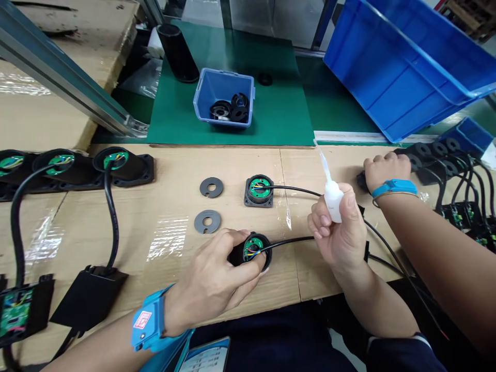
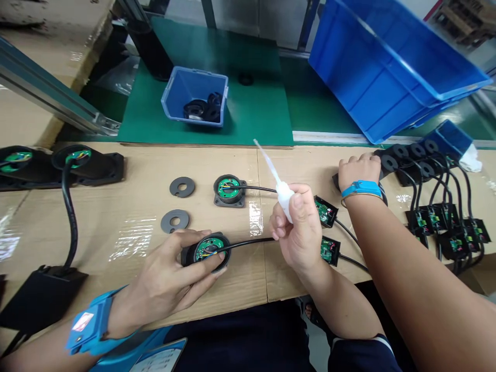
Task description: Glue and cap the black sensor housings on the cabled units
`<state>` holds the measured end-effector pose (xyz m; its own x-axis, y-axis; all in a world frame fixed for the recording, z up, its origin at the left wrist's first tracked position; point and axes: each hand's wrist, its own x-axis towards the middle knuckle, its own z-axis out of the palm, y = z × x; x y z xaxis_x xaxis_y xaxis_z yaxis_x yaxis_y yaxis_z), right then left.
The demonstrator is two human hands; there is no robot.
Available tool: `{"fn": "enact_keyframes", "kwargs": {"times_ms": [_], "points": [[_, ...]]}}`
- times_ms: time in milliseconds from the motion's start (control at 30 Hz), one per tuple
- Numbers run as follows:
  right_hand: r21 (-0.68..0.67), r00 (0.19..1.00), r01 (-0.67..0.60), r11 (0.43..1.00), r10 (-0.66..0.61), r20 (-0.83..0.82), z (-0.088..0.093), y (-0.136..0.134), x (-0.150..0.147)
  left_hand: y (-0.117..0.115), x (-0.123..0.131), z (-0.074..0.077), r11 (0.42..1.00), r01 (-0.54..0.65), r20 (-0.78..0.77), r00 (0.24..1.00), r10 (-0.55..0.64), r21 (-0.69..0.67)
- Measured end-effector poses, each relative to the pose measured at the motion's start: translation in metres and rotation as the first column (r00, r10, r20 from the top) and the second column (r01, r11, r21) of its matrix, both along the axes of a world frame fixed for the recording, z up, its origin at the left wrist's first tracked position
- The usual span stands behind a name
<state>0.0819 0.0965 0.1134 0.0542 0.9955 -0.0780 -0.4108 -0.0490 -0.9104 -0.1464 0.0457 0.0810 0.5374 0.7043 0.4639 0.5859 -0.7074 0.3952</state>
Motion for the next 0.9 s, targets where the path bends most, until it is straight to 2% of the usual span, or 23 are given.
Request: {"fn": "enact_keyframes", "kwargs": {"times_ms": [133,333,533,733,900], "points": [[-0.003,0.999,0.042,0.999,-0.042,-0.012,0.000,0.002,0.005,-0.003,-0.002,-0.002,1.000,-0.017,0.047,0.999,0.018,-0.020],[-0.038,0.990,0.043,0.998,-0.048,-0.135,-0.001,0.006,0.005,0.000,0.004,-0.005,0.998,-0.034,0.075,0.996,0.038,-0.062],[-0.077,0.989,0.055,0.996,-0.065,-0.134,-0.001,0.011,0.004,0.003,0.007,-0.008,0.980,-0.042,0.127,0.990,0.068,-0.193],[-0.046,0.996,0.027,0.999,-0.030,-0.079,0.001,0.009,0.006,0.009,-0.012,0.006,0.979,0.081,-0.006,0.997,-0.083,-0.187],[-0.119,0.979,0.050,0.992,-0.073,-0.192,-0.003,0.011,0.006,0.011,-0.016,0.007,0.991,0.067,-0.068,0.995,-0.075,-0.116]]}}
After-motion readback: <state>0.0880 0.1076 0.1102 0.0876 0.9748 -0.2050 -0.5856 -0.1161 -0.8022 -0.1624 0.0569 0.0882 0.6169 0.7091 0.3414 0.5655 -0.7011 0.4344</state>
